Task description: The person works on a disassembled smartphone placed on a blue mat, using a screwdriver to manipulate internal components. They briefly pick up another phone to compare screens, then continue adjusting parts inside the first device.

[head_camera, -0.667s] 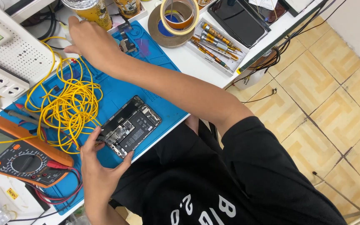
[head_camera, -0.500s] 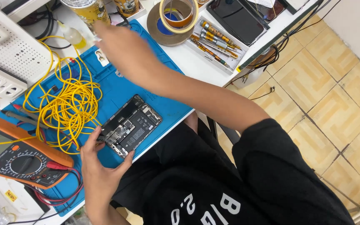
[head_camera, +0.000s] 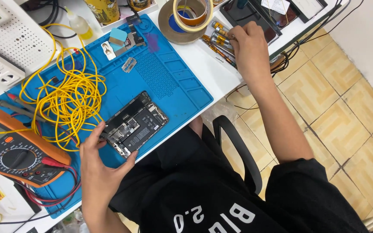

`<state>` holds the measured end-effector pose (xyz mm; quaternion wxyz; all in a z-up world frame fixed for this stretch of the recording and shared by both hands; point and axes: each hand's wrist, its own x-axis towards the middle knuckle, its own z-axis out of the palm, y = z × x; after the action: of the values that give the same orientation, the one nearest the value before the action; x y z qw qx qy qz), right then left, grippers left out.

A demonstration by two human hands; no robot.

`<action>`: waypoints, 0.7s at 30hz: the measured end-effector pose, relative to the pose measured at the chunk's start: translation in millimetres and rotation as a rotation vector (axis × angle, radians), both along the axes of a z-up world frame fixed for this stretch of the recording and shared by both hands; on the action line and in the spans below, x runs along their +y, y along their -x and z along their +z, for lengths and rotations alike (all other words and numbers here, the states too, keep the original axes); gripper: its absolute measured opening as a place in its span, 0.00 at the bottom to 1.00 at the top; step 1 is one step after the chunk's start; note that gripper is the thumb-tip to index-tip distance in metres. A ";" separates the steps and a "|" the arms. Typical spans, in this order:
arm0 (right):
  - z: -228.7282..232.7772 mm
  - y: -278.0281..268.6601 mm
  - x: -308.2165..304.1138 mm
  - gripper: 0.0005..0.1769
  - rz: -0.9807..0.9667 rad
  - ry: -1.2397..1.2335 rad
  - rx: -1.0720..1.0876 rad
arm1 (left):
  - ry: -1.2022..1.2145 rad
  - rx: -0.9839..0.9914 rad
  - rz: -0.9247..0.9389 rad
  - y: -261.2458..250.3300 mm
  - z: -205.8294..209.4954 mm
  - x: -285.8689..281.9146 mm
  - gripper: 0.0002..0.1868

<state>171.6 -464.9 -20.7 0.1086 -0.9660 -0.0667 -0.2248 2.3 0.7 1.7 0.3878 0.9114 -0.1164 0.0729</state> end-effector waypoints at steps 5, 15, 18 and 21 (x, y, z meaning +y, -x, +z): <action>-0.9 -8.1 -7.7 0.14 0.049 0.046 0.073 | 0.009 0.001 -0.001 0.5 -0.5 0.0 0.53; 22.7 -30.7 -2.1 0.02 0.047 0.856 0.225 | -0.009 -0.046 -0.036 0.3 -4.5 0.7 0.52; 27.2 -42.4 -18.1 0.11 0.007 0.745 0.326 | 0.006 -0.048 -0.036 -7.8 -6.7 0.8 0.52; 7.1 -35.8 -40.1 0.10 0.039 0.514 0.352 | 0.059 0.046 -0.024 0.6 -1.8 6.4 0.49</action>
<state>207.4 -505.0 -13.5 -0.1253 -0.9844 -0.1201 -0.0279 1.8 7.1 0.0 0.4180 0.8996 -0.1161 0.0506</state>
